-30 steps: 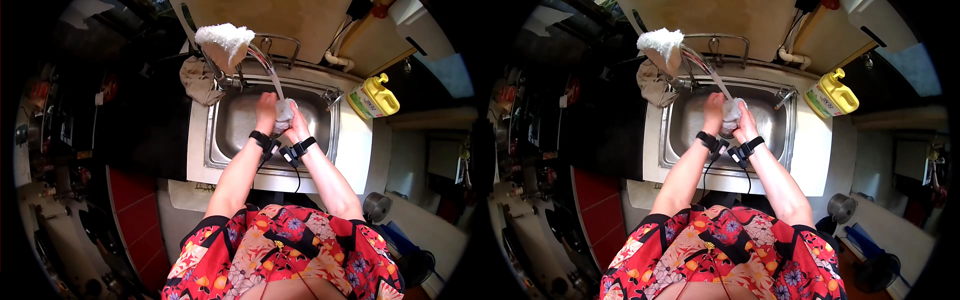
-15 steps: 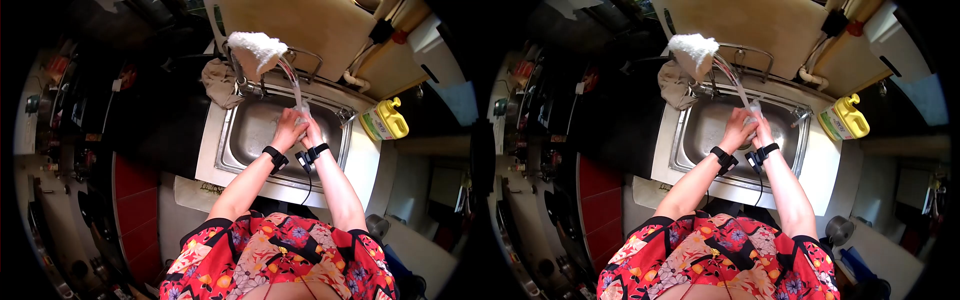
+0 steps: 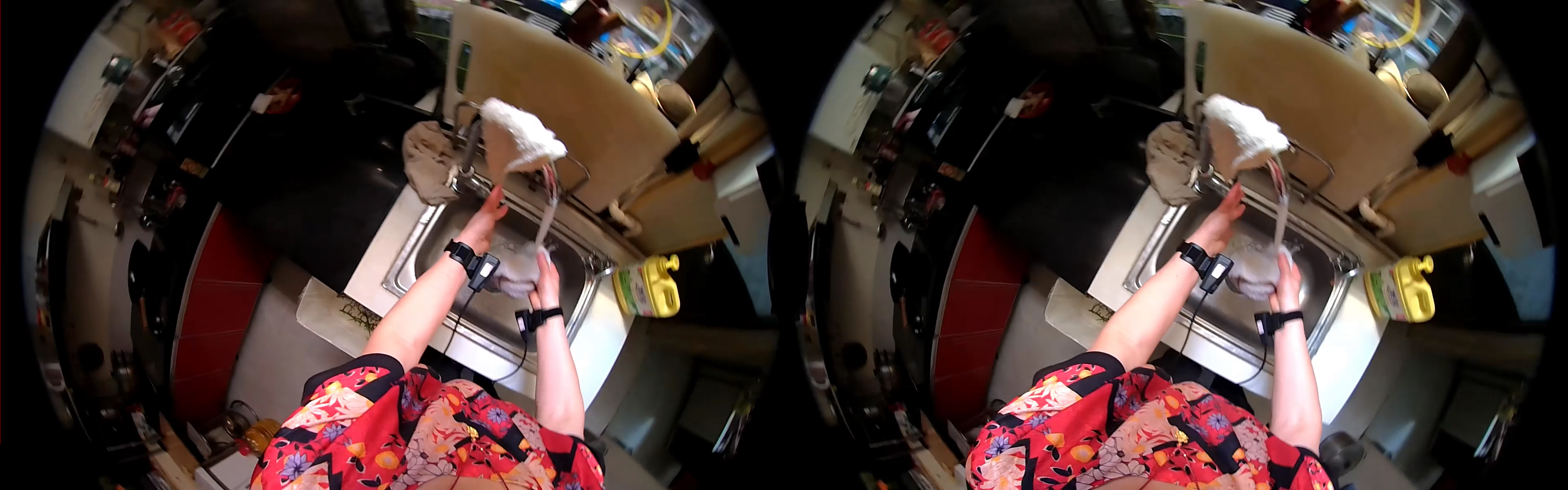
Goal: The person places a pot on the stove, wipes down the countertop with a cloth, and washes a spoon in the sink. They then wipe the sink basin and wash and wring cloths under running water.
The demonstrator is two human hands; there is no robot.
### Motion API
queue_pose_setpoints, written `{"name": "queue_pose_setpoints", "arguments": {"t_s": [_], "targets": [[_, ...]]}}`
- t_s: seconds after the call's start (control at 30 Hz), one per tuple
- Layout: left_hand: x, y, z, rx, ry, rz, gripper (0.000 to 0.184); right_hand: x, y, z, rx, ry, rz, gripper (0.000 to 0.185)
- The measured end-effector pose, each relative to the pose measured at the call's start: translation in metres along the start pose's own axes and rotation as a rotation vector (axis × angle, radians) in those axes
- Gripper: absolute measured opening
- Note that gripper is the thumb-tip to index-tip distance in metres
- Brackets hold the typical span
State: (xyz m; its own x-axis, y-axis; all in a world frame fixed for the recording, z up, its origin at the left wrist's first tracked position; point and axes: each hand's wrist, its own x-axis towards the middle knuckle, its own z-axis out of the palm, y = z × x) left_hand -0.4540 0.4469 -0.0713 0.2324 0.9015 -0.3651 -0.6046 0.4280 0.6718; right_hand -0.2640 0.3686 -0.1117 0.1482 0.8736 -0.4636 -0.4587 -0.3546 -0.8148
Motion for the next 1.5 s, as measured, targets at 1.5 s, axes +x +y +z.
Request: {"name": "queue_pose_setpoints", "arguments": {"t_s": [1.5], "targets": [[-0.134, -0.006, 0.021, 0.958, 0.161, 0.722, 0.027, -0.059, 0.012, 0.072, 0.286, -0.149, 0.248, 0.054]]}}
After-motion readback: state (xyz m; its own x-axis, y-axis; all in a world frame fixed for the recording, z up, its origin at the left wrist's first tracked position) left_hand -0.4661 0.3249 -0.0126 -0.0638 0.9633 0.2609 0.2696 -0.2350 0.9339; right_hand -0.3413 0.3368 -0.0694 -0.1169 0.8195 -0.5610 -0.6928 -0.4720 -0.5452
